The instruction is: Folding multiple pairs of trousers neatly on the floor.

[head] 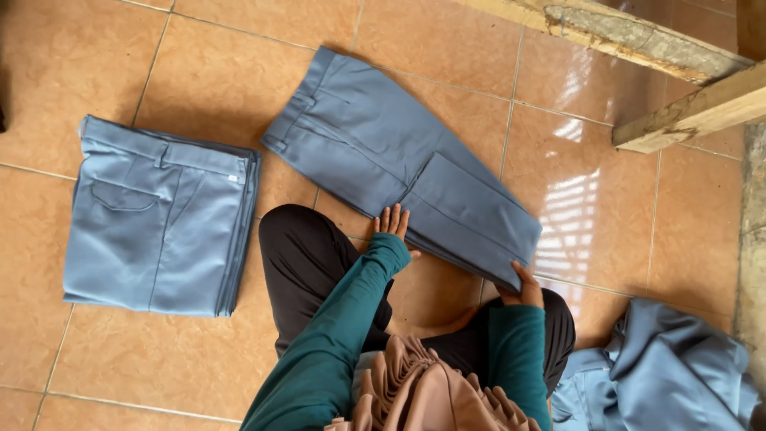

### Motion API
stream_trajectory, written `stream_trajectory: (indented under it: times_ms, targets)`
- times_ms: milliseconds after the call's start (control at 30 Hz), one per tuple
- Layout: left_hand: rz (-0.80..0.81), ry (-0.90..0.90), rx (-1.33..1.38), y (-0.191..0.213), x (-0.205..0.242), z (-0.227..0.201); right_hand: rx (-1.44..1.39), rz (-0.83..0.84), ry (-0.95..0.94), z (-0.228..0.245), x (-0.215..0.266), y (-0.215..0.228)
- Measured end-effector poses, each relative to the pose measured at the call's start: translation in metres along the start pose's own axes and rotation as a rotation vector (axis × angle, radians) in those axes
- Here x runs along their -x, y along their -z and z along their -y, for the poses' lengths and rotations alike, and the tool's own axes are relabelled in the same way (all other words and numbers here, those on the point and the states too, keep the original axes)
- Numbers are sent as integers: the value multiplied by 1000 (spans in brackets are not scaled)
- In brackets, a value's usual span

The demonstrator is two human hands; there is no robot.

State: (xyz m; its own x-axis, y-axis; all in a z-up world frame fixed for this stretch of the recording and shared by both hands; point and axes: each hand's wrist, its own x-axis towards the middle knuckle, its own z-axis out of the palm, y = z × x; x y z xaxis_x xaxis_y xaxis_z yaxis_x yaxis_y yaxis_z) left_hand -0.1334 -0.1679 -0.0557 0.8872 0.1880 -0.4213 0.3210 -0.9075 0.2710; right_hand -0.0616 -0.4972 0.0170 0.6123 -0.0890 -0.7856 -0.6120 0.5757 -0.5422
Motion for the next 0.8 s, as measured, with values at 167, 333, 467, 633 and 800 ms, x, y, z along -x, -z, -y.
stream_trajectory:
  times_ms: [167,333,467,633,800]
  targets:
    - [-64,-118,25,-56,-3,-13,-192,130,40,30,117,-22]
    - [-127,-217,103,-113,11,-53,-94,217,282,54,161,-43]
    - [244,-168,293,-126,16,-85,106,409,475,57,135,-98]
    - [471,207,704,-145,6,-75,275,782,413,1,167,-207]
    - [750,684,1236,-129,11,-68,1367,170,769,-86,53,-167]
